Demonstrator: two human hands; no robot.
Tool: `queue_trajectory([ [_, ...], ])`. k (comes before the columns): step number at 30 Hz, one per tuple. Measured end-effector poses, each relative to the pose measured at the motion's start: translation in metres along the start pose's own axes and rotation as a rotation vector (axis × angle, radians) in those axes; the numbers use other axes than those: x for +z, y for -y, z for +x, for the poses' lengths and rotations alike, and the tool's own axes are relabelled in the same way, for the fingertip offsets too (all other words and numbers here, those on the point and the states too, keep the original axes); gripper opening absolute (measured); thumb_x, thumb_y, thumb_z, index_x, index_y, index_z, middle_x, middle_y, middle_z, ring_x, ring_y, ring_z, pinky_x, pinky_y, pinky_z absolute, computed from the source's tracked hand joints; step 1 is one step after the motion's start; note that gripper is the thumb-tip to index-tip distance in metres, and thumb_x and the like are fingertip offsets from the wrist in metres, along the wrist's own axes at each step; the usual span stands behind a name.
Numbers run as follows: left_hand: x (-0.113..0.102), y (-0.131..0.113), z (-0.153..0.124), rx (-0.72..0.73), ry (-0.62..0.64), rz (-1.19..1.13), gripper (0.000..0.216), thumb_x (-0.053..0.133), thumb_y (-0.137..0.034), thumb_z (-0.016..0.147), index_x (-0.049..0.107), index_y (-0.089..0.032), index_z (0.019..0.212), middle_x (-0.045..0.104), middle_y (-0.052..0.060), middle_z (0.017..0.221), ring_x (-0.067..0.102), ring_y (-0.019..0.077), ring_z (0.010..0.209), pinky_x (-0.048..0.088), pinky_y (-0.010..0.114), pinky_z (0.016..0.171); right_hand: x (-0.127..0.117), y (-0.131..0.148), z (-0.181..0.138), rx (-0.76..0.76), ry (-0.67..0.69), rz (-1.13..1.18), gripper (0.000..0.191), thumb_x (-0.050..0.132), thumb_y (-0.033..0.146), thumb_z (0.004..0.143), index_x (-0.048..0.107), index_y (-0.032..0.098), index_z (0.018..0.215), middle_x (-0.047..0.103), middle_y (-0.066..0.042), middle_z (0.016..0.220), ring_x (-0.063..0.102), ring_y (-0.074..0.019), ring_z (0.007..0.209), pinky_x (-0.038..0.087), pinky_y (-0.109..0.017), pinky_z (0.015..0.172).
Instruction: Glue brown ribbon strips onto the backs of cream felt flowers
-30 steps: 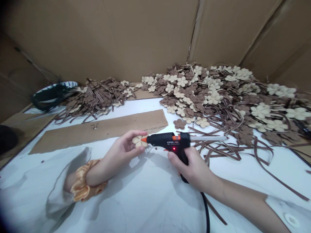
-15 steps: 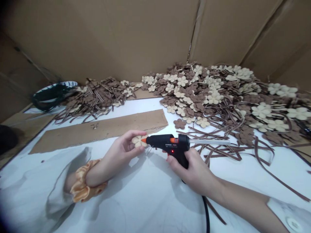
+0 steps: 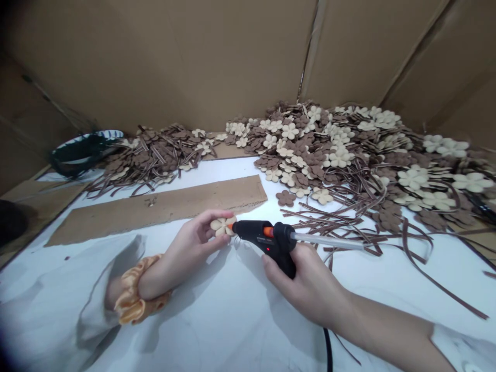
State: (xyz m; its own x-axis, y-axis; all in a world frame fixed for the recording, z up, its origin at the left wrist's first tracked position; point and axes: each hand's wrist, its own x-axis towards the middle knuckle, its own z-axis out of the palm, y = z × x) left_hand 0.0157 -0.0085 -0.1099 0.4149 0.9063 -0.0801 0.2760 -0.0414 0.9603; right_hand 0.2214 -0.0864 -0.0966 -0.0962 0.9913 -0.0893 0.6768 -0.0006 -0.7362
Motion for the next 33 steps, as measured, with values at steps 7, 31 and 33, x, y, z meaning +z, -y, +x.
queue_trajectory([
  [7, -0.008, -0.012, -0.001, 0.139, -0.105, 0.11, 0.032, 0.058, -0.021, 0.078, 0.055, -0.018, 0.11, 0.062, 0.005, 0.098, 0.058, 0.015, 0.083, 0.046, 0.026, 0.072, -0.007, 0.0, 0.007, 0.117, -0.096, 0.015, 0.037, 0.044, 0.049, 0.082, 0.054, 0.018, 0.065, 0.047, 0.001, 0.05, 0.047, -0.0145, 0.047, 0.036, -0.026, 0.043],
  [31, -0.054, 0.013, 0.029, 0.223, -0.308, 0.623, 0.041, 0.056, -0.021, 0.073, 0.05, -0.015, 0.113, 0.059, 0.01, 0.106, 0.056, 0.0212, 0.094, 0.046, 0.034, 0.081, -0.022, -0.008, 0.092, 0.111, 0.057, -0.049, 0.05, 0.05, 0.064, 0.071, 0.047, 0.018, 0.052, 0.046, 0.001, 0.045, 0.04, -0.0102, 0.041, 0.024, -0.023, 0.041],
  [33, -0.054, 0.013, 0.03, 0.214, -0.316, 0.631, 0.041, 0.057, -0.021, 0.073, 0.05, -0.014, 0.113, 0.06, 0.011, 0.105, 0.057, 0.0213, 0.093, 0.046, 0.034, 0.079, -0.023, -0.012, 0.093, 0.071, 0.062, -0.164, 0.051, 0.046, 0.065, 0.074, 0.044, 0.019, 0.05, 0.047, 0.0, 0.046, 0.041, -0.0116, 0.042, 0.024, -0.024, 0.042],
])
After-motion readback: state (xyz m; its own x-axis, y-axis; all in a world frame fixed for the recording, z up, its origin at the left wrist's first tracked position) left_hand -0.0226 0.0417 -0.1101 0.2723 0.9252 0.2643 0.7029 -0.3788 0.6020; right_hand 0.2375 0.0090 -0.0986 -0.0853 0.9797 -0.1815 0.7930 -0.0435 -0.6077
